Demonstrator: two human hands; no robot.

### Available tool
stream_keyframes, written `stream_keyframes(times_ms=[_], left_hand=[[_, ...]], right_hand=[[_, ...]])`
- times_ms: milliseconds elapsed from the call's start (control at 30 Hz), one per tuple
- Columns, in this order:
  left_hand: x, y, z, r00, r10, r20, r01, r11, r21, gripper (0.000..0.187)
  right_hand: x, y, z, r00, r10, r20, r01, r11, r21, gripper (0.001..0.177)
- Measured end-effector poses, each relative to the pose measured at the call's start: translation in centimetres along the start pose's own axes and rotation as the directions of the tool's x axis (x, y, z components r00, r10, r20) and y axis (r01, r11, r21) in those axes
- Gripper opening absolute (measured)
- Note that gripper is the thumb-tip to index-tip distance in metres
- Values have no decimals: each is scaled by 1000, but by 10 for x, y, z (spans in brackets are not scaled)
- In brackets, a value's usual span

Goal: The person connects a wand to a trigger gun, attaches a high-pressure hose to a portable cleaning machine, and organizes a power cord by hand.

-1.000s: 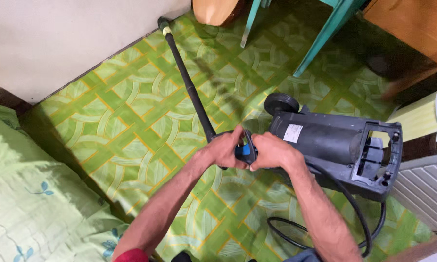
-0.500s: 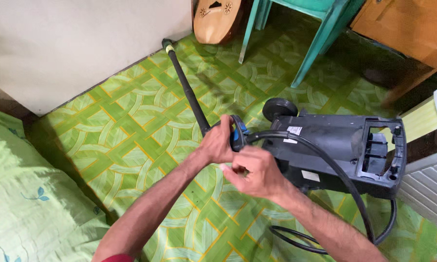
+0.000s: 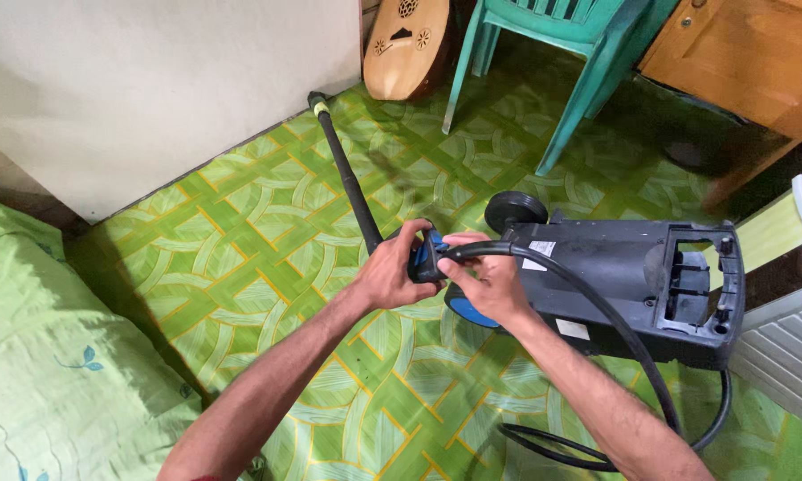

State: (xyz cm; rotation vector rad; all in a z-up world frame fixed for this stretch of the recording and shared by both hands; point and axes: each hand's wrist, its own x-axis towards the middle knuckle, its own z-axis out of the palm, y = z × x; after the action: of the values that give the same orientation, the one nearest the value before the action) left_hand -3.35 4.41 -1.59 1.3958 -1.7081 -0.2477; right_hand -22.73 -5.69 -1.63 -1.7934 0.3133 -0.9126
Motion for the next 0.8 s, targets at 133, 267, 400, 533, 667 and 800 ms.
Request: stream_keyframes(times_ms=[133, 267, 400, 533, 667, 800], left_hand=[[-13, 7, -4, 991, -127, 29, 128, 991, -34, 93], [-23, 10, -7, 996, -84, -9, 84, 996, -41, 90], [-28, 15, -17, 991, -128, -43, 126, 991, -53, 86], [-31, 24, -25, 992, -42, -118, 31, 995, -93, 70], [-34, 32, -23, 984, 9, -179, -22, 997, -68, 58], [-39, 29, -15, 975, -73, -208, 52, 993, -108, 55]], right_hand=[[5, -10, 1, 980, -123, 158, 152, 971, -184, 37], [9, -15, 8, 983, -88, 158, 121, 969, -215, 43], [7, -9, 29, 986, 145, 78, -148, 988, 34, 44], [10, 1, 38, 979, 202, 32, -204, 969, 136, 42], [17, -5, 26, 983, 116, 139, -127, 989, 77, 41], [25, -17, 18, 964, 128, 232, -129, 992, -9, 44]])
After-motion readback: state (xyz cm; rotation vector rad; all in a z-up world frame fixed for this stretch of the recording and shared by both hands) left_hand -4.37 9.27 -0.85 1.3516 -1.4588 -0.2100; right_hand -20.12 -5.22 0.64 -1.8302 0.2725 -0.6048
